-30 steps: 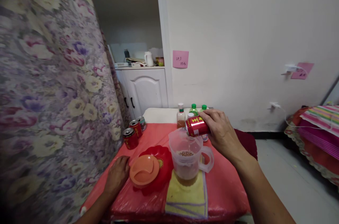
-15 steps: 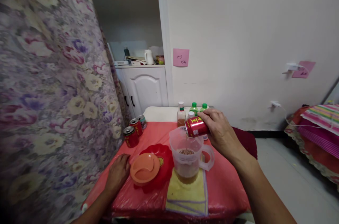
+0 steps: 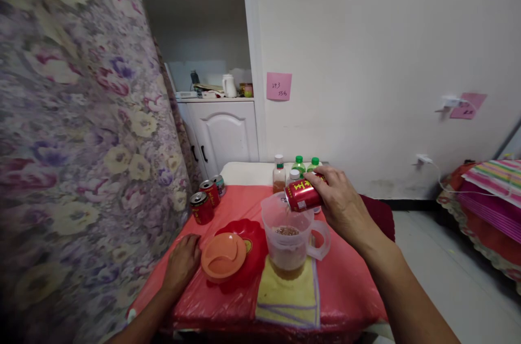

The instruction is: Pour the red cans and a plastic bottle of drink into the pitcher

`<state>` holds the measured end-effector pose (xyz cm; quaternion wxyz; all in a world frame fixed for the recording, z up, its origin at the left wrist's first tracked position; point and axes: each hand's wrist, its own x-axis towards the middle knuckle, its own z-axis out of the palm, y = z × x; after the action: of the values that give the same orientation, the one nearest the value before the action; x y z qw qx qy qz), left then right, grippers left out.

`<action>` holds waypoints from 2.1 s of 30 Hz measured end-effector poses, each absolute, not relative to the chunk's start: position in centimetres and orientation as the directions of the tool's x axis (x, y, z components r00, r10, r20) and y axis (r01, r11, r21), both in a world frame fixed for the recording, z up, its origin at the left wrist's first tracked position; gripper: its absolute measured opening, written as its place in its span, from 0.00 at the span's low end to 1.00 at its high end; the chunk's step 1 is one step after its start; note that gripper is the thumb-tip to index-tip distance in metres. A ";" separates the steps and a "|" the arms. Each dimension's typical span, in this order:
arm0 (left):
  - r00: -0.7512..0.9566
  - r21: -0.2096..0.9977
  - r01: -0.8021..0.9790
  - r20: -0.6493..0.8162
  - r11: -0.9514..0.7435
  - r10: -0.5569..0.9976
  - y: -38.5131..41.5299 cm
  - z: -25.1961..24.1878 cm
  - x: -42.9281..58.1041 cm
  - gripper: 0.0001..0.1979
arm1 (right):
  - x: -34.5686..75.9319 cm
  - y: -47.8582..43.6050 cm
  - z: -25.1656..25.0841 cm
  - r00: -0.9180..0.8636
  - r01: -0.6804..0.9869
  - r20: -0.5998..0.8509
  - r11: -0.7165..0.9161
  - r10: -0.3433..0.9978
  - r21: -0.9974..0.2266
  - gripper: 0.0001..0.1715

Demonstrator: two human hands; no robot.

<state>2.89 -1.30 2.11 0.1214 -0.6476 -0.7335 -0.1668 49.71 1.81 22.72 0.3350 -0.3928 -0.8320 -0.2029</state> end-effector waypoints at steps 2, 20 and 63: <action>-0.131 0.086 0.991 0.393 0.105 0.910 -1.4 2.3 3.0 0.15 | 49.7 1.7 22.8 -0.468 0.792 0.717 0.605 0.517 0.081 0.28; -0.152 0.133 0.985 0.408 0.106 0.900 -1.7 2.3 3.2 0.15 | 49.7 0.0 24.7 -0.517 0.816 0.683 0.538 0.515 0.212 0.27; -0.177 0.151 0.981 0.457 0.120 0.872 -0.9 0.9 2.0 0.17 | 47.2 -0.7 28.8 -0.686 0.727 0.501 0.493 0.527 0.477 0.37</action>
<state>2.01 -0.92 0.93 0.1287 -0.6284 -0.7372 -0.2124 47.19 -0.67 28.78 0.1460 -0.3681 -0.8517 -0.3433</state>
